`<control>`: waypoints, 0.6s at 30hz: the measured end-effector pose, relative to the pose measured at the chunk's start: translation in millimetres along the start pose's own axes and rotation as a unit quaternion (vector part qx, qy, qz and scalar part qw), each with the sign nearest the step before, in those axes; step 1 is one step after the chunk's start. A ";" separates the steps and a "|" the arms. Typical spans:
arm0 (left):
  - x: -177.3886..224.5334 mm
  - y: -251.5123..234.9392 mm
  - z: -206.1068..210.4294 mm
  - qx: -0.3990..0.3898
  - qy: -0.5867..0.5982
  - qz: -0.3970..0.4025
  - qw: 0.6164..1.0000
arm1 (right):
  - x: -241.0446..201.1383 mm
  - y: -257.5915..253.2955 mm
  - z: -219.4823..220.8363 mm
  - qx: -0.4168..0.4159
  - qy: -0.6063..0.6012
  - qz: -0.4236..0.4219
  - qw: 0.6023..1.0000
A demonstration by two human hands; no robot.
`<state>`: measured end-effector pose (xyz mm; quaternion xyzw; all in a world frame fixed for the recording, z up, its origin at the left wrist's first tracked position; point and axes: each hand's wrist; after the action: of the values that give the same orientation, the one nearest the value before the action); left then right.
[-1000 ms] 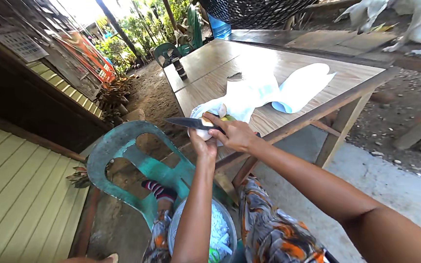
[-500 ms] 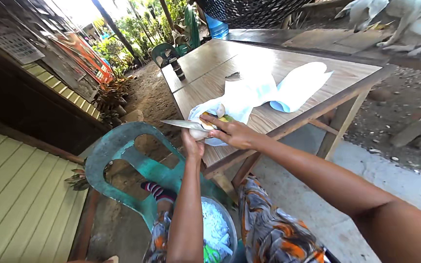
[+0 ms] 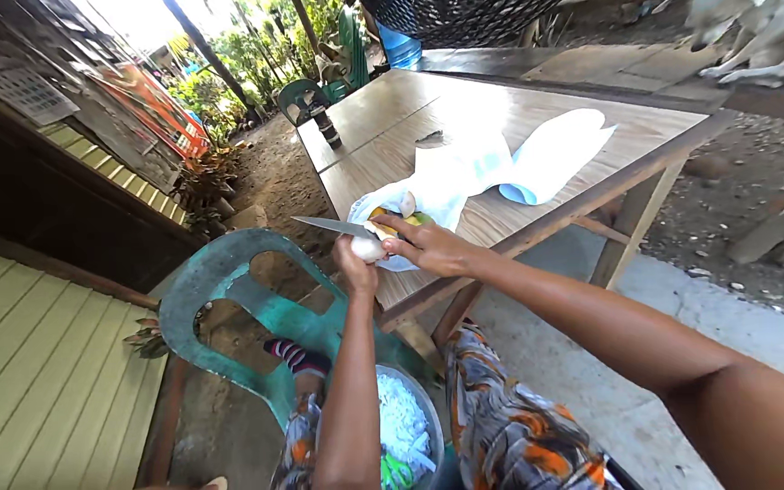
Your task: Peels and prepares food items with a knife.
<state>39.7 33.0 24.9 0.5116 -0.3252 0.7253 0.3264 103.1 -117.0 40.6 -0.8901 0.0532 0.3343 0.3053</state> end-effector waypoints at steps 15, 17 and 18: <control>3.5 0.1 -21.4 -0.161 -0.128 0.114 0.972 | 18.3 -17.3 -11.2 0.031 -0.285 0.196 0.938; 11.2 2.5 -17.0 -0.195 -0.069 0.046 0.977 | 30.3 -16.9 -19.0 0.021 -0.311 0.253 0.916; 14.1 3.5 -16.3 -0.195 -0.043 0.020 0.980 | 30.8 -15.8 -23.0 0.011 -0.306 0.272 0.912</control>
<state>24.5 46.1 33.5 0.4624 -0.4841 0.6318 0.3908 144.5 -114.2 42.9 -0.6914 0.2013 0.6600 0.2138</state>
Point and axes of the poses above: each hand's wrist, its own y-axis away from the middle knuckle, its own z-axis out of the palm, x = y × z, and after that the axes turned 15 degrees about -z, right-handed
